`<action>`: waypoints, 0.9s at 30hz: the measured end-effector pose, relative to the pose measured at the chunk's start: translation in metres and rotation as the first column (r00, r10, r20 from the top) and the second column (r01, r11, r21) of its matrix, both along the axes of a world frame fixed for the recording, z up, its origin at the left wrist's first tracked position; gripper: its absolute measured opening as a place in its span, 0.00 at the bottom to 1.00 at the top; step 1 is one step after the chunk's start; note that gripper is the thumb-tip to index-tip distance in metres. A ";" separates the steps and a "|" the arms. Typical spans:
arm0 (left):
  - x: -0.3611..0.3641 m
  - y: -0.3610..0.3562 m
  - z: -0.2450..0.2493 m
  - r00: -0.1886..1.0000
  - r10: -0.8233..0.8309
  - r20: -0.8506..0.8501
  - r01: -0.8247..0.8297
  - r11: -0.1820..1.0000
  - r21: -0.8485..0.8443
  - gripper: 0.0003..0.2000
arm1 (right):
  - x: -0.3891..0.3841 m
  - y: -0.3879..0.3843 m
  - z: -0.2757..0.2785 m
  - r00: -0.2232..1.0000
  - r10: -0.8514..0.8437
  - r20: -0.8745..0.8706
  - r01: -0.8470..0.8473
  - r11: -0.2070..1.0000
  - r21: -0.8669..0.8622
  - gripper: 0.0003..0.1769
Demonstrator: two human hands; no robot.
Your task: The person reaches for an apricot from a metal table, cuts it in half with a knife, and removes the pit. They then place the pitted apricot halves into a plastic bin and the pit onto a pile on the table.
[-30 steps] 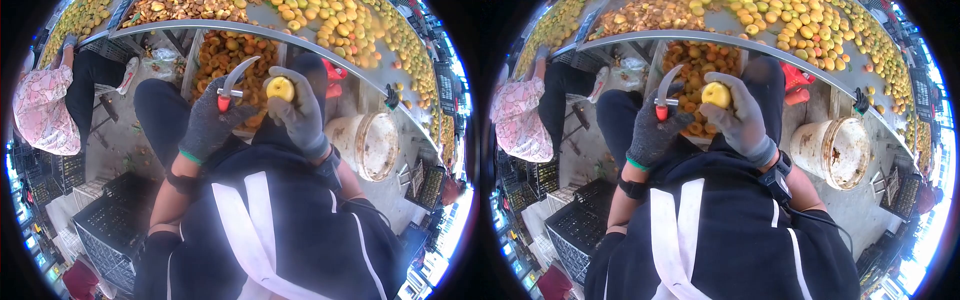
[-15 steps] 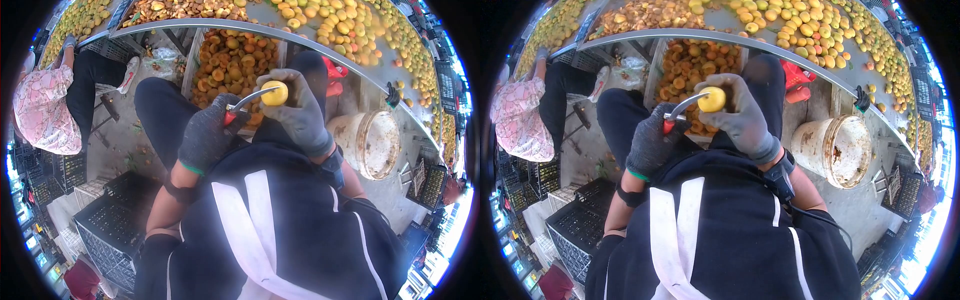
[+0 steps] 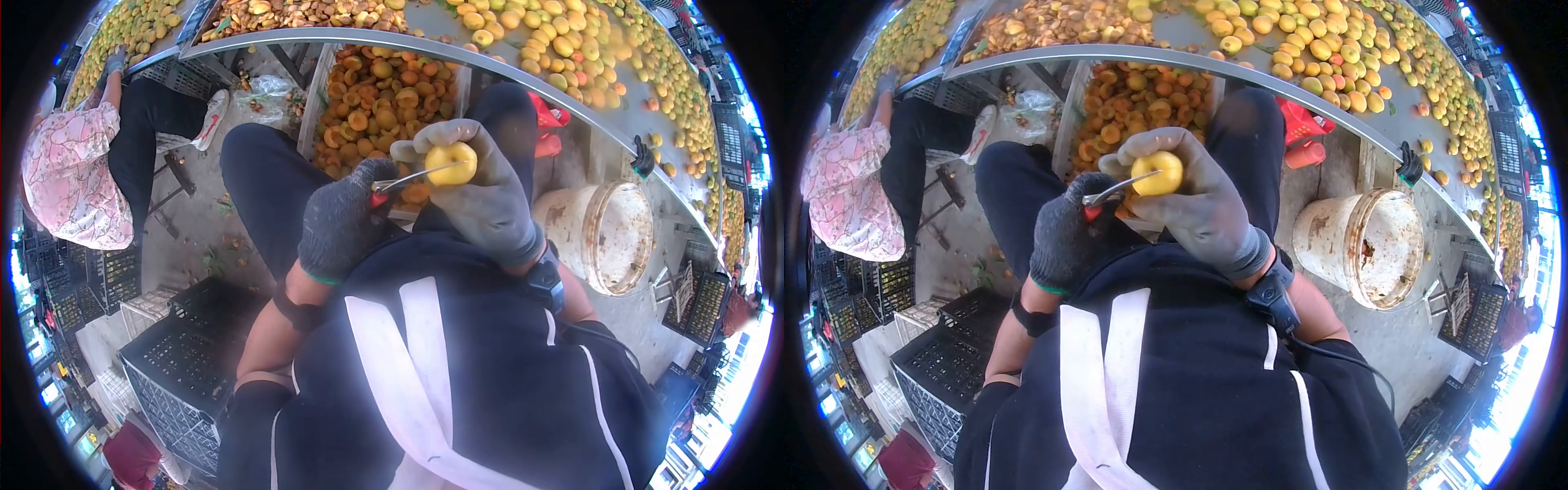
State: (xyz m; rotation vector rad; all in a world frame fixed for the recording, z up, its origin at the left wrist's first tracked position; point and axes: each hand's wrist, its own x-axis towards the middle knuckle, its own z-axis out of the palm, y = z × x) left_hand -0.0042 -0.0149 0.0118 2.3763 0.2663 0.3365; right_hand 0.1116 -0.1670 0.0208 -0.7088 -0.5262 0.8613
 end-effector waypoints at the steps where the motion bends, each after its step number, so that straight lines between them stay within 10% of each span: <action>1: 0.000 0.000 0.000 1.000 0.000 0.000 0.000 1.000 0.000 0.12 | 0.000 0.000 0.001 1.000 0.000 0.000 0.000 1.000 0.000 0.28; 27: -0.001 0.001 -0.018 0.980 -0.024 0.195 -0.017 0.979 0.202 0.15 | -0.021 -0.002 0.014 0.961 -0.001 -0.275 0.004 1.000 0.009 0.26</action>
